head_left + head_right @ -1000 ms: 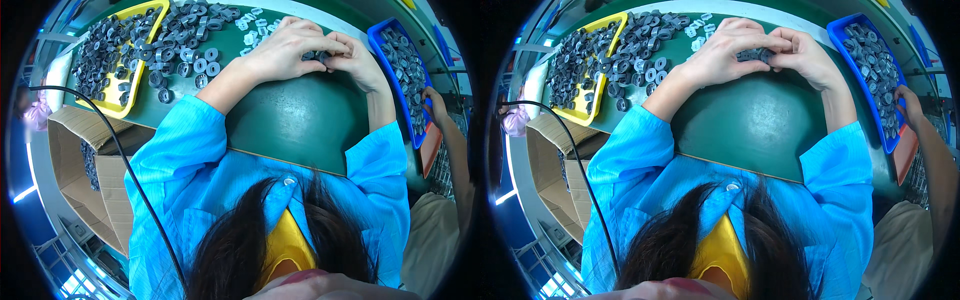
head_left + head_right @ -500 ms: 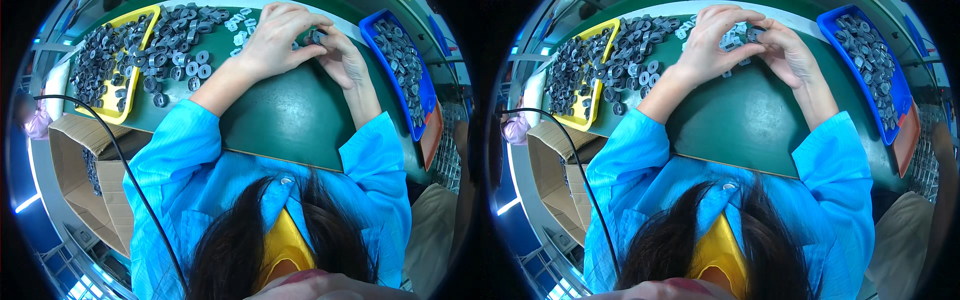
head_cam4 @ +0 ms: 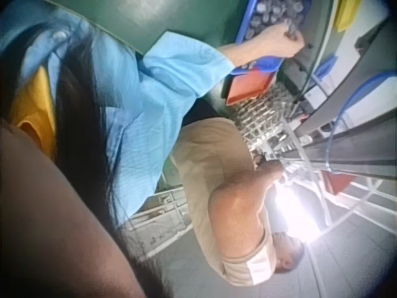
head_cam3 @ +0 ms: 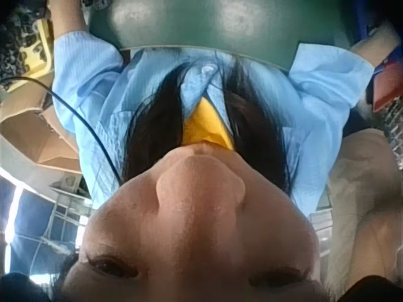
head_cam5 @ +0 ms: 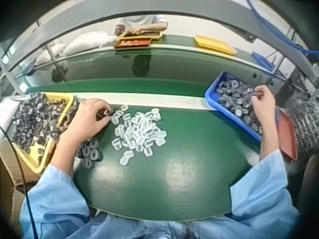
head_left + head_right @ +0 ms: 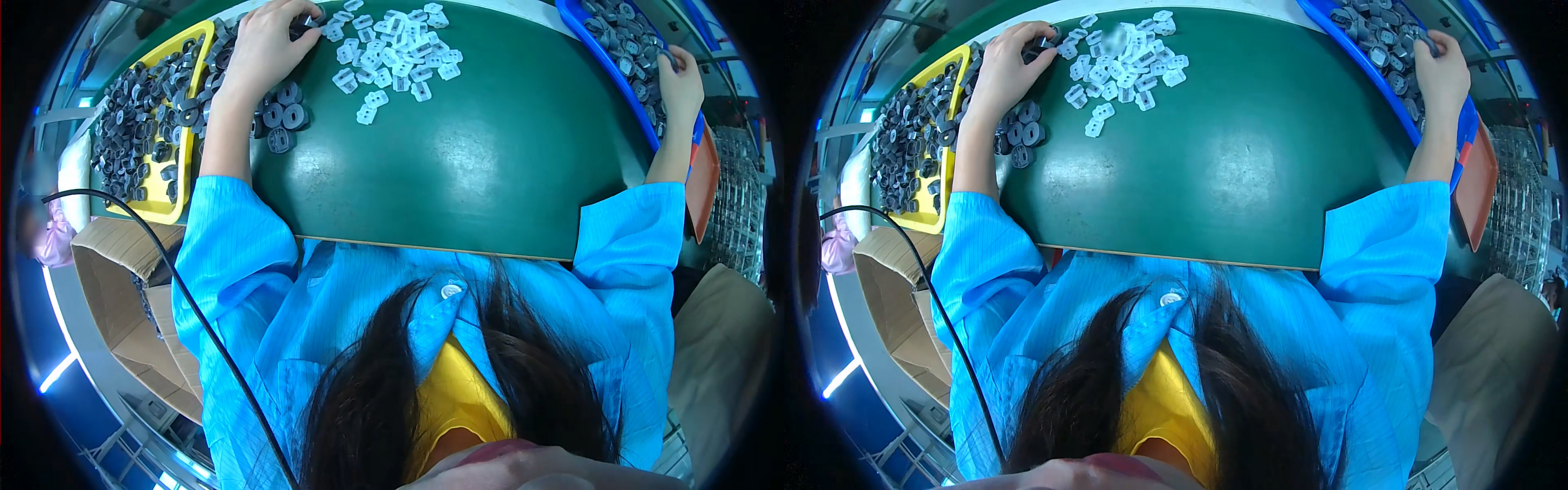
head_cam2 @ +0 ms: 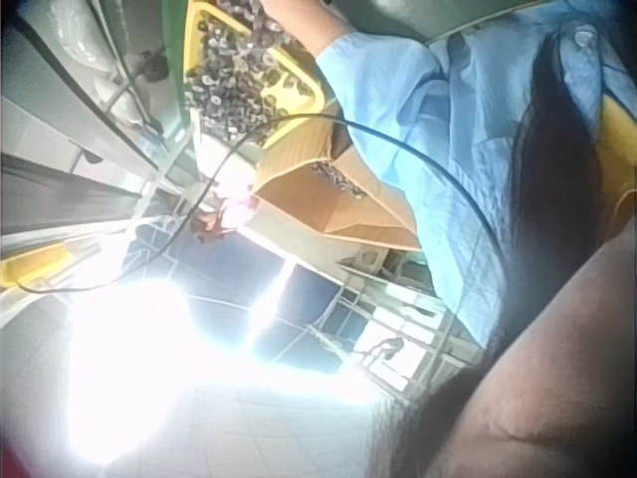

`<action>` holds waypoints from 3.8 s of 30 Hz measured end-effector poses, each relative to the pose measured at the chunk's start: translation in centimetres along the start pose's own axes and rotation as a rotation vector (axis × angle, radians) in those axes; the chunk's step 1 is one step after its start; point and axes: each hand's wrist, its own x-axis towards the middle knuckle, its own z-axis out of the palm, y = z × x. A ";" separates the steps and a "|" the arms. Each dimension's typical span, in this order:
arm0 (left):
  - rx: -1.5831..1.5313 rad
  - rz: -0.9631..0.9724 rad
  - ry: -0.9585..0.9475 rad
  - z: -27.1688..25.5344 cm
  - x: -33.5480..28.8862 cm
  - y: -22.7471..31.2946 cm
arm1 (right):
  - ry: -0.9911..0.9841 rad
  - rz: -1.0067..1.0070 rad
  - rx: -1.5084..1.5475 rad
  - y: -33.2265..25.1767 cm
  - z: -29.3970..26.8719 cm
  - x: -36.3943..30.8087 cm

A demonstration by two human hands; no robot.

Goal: Manually assembling small plastic housings with foam and rubber inserts on an industrial production line.

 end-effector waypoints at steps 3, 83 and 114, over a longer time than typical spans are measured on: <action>-0.479 -0.154 0.290 0.4 0.9 0.5 | 0.187 -0.120 0.056 -2.2 0.4 -1.6; -0.916 0.068 0.260 2.2 3.0 14.5 | -0.803 0.212 1.268 -22.2 1.9 -10.1; -1.461 -0.339 -0.068 2.7 3.1 12.2 | -0.605 -0.692 0.742 -21.3 0.7 -9.9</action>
